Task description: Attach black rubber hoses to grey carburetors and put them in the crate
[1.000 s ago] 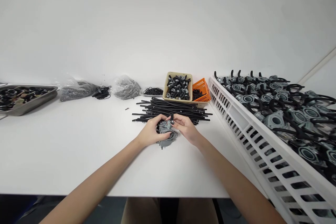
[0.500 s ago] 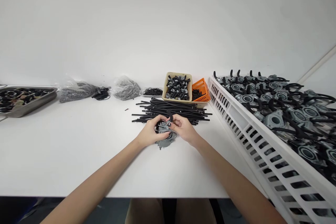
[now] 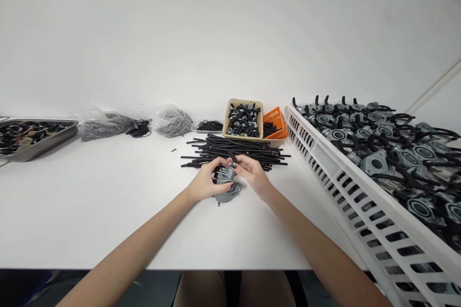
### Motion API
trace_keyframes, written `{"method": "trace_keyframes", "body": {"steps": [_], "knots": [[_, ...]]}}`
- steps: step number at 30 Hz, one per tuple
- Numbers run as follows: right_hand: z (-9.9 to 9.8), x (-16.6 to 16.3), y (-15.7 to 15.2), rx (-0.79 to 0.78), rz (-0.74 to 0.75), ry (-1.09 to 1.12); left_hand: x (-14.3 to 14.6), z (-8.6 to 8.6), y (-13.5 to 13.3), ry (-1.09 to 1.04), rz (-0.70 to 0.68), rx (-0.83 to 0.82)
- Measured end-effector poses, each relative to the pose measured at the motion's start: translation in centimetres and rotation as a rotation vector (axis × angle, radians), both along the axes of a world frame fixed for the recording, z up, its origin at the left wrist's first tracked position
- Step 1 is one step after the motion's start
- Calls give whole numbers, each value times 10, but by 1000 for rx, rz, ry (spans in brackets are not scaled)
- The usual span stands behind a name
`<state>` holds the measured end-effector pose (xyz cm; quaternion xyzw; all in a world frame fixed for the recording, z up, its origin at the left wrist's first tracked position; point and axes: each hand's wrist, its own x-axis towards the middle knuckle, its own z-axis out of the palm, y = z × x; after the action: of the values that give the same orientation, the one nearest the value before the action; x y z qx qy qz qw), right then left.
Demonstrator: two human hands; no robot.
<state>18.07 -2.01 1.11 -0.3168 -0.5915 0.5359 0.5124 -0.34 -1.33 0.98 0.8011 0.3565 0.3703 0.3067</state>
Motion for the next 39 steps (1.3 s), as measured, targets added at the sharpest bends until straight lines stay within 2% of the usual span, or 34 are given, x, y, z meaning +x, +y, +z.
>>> {"method": "trace_keyframes", "body": {"steps": [4, 14, 23, 29, 34, 36, 39], "knots": [[2, 2, 1, 38, -34, 4, -2, -2, 4, -37, -77, -74], [14, 22, 0, 147, 209, -144, -4, 1, 6, -101, -291, -231], [12, 26, 1, 107, 255, -145, -3, 2, 4, -92, -264, -242], [9, 26, 6, 121, 91, -112, -3, 0, 3, -99, -241, -271], [6, 25, 9, 135, 36, -147, -4, 1, 2, -86, -218, -252], [7, 24, 7, 175, 34, -195, -4, 1, 2, -91, -205, -254], [8, 21, 2, 274, -3, -379, -4, 1, 0, -101, -176, -249]]}}
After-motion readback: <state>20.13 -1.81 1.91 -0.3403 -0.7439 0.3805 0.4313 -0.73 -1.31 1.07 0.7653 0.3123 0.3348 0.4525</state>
